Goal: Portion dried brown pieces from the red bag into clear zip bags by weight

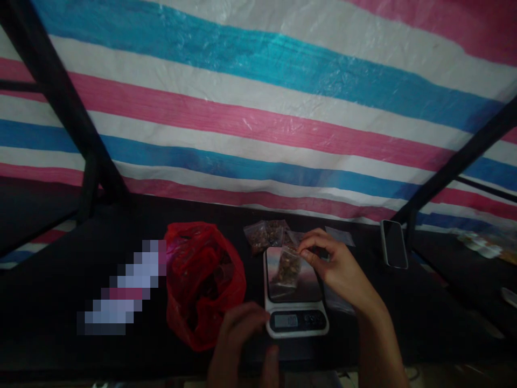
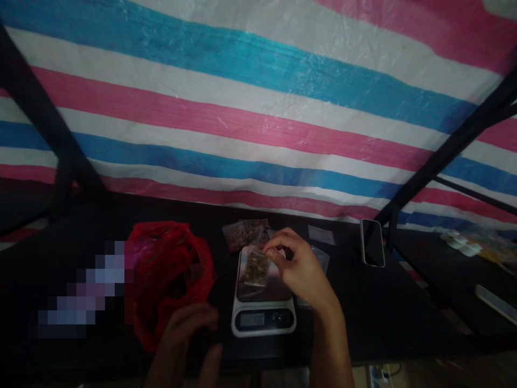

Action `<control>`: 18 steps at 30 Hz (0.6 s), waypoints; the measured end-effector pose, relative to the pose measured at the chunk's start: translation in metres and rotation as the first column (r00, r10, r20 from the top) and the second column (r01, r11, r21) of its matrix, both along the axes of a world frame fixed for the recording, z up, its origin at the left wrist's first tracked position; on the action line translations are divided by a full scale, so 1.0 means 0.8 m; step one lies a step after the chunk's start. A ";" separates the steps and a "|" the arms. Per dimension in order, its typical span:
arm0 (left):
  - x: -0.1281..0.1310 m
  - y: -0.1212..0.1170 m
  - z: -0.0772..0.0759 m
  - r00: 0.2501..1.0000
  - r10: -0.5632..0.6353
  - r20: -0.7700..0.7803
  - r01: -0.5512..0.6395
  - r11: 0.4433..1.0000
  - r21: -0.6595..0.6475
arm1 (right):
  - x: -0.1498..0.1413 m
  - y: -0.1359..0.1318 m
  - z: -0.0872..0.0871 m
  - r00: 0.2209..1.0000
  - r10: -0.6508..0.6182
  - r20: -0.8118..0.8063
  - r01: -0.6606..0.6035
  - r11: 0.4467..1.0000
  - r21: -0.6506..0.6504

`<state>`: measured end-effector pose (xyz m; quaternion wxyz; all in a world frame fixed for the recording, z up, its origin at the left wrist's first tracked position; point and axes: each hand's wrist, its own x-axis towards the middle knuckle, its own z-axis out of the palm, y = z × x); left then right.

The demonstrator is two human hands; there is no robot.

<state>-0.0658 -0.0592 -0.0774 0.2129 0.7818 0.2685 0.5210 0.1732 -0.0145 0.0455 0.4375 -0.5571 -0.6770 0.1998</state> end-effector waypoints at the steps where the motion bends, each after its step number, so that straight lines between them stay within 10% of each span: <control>1: 0.002 0.008 0.006 0.991 0.121 0.063 -0.115 0.988 -0.100 | -0.008 -0.005 0.009 1.000 0.016 -0.008 -0.016 0.999 0.028; 4: 0.010 0.031 0.031 0.955 0.258 0.147 -0.183 0.901 -0.393 | -0.037 -0.016 0.028 0.997 0.074 -0.035 -0.071 0.994 0.083; 7: 0.012 0.048 0.052 0.968 0.069 0.241 0.081 0.823 -0.562 | -0.060 -0.019 0.030 0.985 0.165 -0.041 -0.162 0.984 0.071; 18: -0.010 0.049 0.055 0.943 -0.149 0.296 0.303 0.749 -0.589 | -0.068 -0.017 0.014 0.961 0.234 -0.150 -0.234 0.972 0.014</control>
